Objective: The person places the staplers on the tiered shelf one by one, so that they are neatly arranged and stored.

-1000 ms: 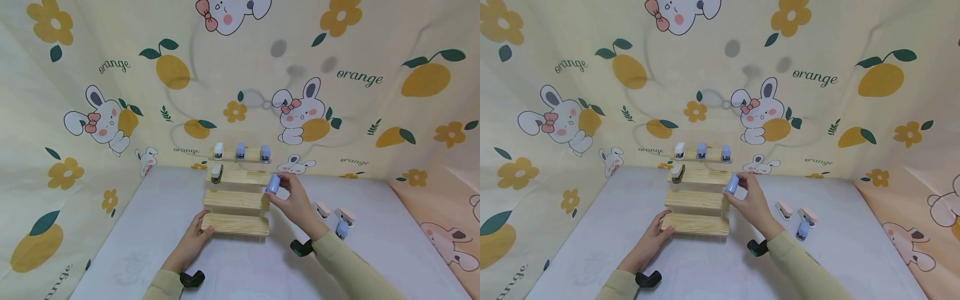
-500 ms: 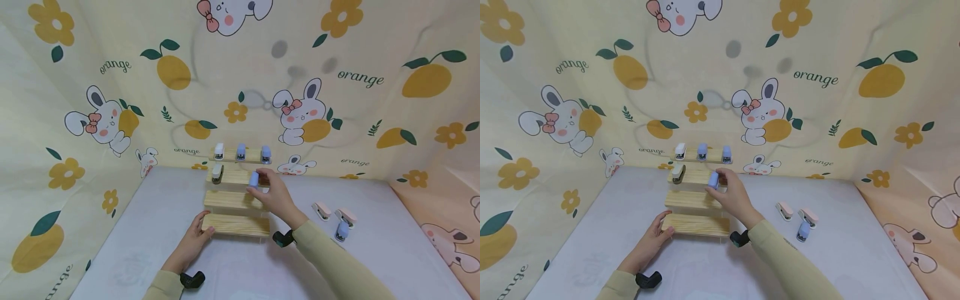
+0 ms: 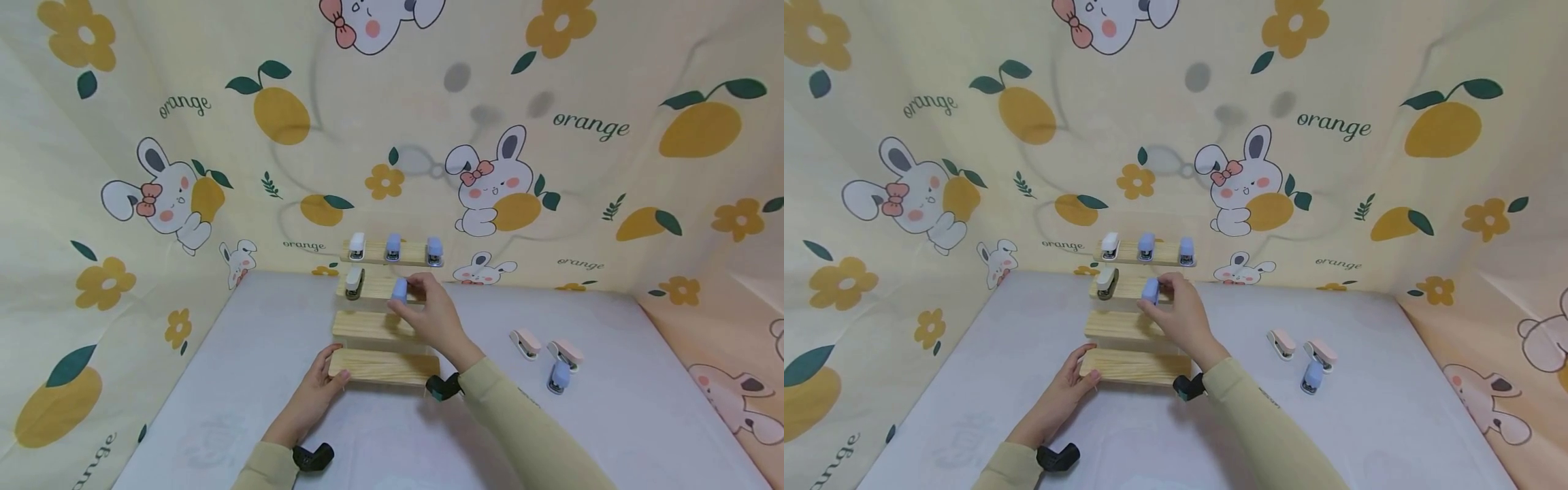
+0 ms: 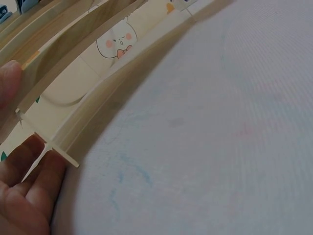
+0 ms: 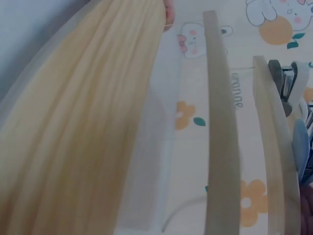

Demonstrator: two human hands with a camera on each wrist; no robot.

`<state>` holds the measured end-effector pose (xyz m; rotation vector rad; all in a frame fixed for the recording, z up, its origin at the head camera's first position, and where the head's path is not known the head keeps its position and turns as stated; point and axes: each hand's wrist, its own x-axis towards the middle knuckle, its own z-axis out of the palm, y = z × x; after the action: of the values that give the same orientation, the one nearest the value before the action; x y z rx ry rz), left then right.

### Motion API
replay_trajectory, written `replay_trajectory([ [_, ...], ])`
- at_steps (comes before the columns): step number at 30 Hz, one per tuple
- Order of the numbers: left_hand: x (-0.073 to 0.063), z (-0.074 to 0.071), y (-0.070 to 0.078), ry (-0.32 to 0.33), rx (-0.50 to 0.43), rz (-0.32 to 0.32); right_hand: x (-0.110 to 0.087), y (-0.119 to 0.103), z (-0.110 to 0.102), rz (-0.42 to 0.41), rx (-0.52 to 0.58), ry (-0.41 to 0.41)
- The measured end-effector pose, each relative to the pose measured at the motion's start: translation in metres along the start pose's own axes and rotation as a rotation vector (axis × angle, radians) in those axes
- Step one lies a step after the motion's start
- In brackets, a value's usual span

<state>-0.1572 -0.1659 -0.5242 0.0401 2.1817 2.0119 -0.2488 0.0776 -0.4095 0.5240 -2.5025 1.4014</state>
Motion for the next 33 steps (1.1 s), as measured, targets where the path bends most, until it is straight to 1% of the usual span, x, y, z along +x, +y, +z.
replay_trajectory([
  [7, -0.001, 0.0, 0.002, -0.003, -0.002, -0.003, 0.006, -0.004, 0.005, 0.013, -0.052, 0.01],
  [13, 0.0, 0.001, 0.001, -0.01, 0.001, -0.011, 0.01, -0.007, 0.008, 0.037, -0.112, 0.008],
  [24, 0.0, 0.002, 0.003, -0.007, 0.015, -0.006, 0.02, -0.013, 0.006, 0.114, -0.132, -0.028],
  [33, 0.0, -0.001, 0.0, -0.005, 0.014, -0.005, 0.022, -0.015, 0.006, 0.135, -0.1, -0.039],
])
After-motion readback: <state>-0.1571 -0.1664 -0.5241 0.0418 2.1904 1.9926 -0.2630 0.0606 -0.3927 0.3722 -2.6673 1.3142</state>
